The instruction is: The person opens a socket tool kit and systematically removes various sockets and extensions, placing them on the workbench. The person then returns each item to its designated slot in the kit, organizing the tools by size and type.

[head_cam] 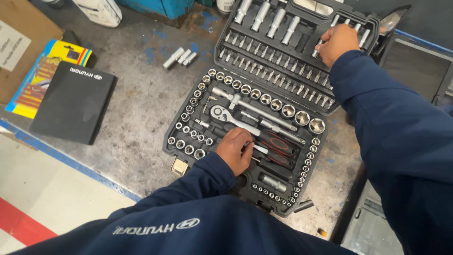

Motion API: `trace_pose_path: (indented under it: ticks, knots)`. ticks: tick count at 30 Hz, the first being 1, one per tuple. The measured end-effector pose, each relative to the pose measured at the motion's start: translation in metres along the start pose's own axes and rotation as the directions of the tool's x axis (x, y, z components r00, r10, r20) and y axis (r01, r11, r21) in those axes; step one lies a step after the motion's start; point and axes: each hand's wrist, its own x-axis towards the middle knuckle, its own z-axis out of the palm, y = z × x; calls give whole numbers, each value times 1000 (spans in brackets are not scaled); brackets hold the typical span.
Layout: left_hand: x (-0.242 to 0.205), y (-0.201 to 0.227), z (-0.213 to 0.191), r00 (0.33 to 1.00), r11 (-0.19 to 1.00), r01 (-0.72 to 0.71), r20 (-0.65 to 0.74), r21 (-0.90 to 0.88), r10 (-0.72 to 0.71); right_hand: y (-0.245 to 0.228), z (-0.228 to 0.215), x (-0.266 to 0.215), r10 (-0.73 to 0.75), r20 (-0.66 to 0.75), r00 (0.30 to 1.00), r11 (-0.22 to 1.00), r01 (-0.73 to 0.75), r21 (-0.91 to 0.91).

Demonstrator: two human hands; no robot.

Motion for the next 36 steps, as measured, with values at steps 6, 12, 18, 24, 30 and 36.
trace_pose_path:
  ticks: [6,12,18,24,30,36]
  knots:
    - [18,-4,-4,1000,1000,-21,-21,-15,21,-10,2,22,10,27,1000,985,-6,-173]
    - [4,1,0,999,999,-17,-29,-30,17,13,16,17,-26,126,992,972,55,-227]
    - [4,3,-3,1000,999,-11,-19,-53,10,18,13,26,-6,201,980,960,62,-273]
    - [20,-6,-4,999,1000,-22,-27,-19,22,12,8,39,2,118,993,963,30,-269]
    - [2,5,3,999,1000,1,-33,-12,-2,18,8,13,-44,149,988,972,77,-223]
    - [7,4,-4,1000,1000,-12,-19,-29,11,4,1,22,-7,157,988,974,42,-223]
